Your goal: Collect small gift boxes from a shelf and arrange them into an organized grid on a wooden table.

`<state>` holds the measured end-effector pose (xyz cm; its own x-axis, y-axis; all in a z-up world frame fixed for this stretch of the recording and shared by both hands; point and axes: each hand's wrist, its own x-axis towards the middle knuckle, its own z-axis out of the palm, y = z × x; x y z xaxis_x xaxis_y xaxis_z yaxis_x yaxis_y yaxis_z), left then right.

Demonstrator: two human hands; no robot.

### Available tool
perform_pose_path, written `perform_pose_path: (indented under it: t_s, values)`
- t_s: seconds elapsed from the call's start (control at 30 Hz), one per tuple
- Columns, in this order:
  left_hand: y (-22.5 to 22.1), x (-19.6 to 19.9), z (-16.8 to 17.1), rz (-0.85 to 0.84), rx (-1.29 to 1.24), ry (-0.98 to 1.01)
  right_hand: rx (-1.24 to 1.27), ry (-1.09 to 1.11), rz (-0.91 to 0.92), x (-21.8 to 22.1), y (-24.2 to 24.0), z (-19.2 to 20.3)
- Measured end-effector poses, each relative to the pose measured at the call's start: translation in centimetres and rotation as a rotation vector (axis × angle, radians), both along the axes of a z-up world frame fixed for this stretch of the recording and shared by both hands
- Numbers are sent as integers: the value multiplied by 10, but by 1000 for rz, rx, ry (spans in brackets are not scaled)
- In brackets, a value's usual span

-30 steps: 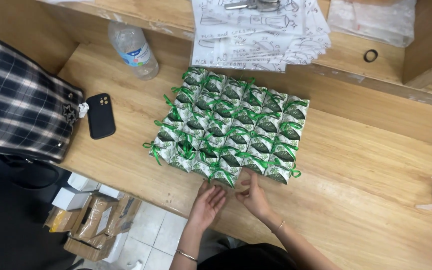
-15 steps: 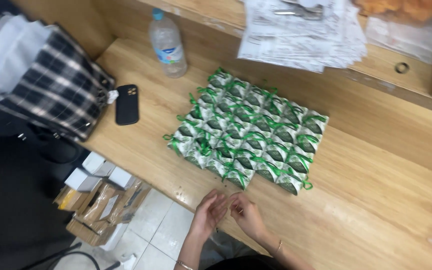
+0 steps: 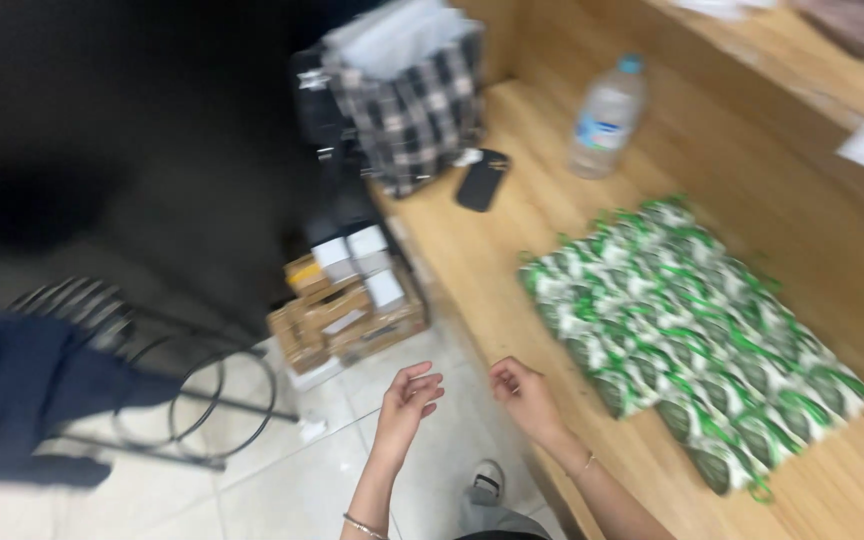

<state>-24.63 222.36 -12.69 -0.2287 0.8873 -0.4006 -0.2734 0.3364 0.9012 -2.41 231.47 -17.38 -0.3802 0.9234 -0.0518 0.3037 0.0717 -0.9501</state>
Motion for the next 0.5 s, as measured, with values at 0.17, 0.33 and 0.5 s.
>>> perform_pose_path:
  t_s: [0.17, 0.33, 0.5]
  values:
    - [-95, -59, 11, 250, 49, -14, 33, -18, 222, -71, -17, 14]
    - [-208, -98, 14, 484, 43, -8, 14, -2, 452, -131, -56, 23]
    - [-314, -124, 17, 691, 87, -9, -41, -124, 595, -186, -118, 35]
